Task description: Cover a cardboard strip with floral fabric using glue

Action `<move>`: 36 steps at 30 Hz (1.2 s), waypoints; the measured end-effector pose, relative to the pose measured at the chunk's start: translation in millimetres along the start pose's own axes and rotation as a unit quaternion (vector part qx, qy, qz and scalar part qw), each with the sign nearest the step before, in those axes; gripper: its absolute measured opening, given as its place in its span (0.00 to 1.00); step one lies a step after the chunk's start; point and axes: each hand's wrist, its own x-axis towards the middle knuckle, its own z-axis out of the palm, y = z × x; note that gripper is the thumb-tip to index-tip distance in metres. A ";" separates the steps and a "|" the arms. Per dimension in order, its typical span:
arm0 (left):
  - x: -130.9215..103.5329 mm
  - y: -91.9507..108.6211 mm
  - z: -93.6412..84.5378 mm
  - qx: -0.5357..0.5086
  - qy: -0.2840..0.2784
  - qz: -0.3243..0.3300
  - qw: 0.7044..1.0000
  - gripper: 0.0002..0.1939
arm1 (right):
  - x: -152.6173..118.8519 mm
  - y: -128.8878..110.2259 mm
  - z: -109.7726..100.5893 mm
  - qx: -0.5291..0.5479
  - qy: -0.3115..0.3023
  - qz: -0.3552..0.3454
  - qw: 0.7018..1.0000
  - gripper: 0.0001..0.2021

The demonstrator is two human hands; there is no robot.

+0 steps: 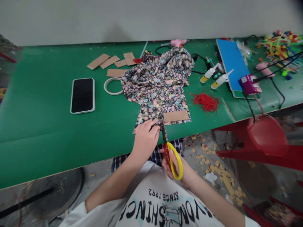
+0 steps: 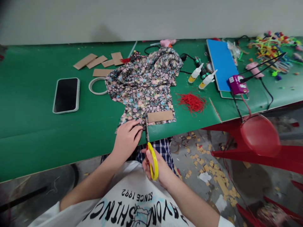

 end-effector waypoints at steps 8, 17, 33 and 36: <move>0.0 0.1 -0.8 -0.006 -0.003 -0.003 1.000 0.08 | 2.9 -4.5 -0.3 -0.002 0.016 -0.003 1.000 0.34; -1.8 -1.6 0.7 -0.019 0.017 -0.013 1.000 0.07 | 6.7 -10.3 -4.6 -0.036 0.032 -0.005 0.999 0.36; -2.5 -0.7 1.1 -0.032 0.032 -0.018 0.999 0.07 | -6.2 -25.4 0.0 -0.051 0.022 0.000 0.998 0.28; -2.6 -1.1 1.3 -0.031 0.032 -0.015 0.999 0.06 | -9.7 -29.4 1.5 -0.045 0.014 -0.002 0.999 0.26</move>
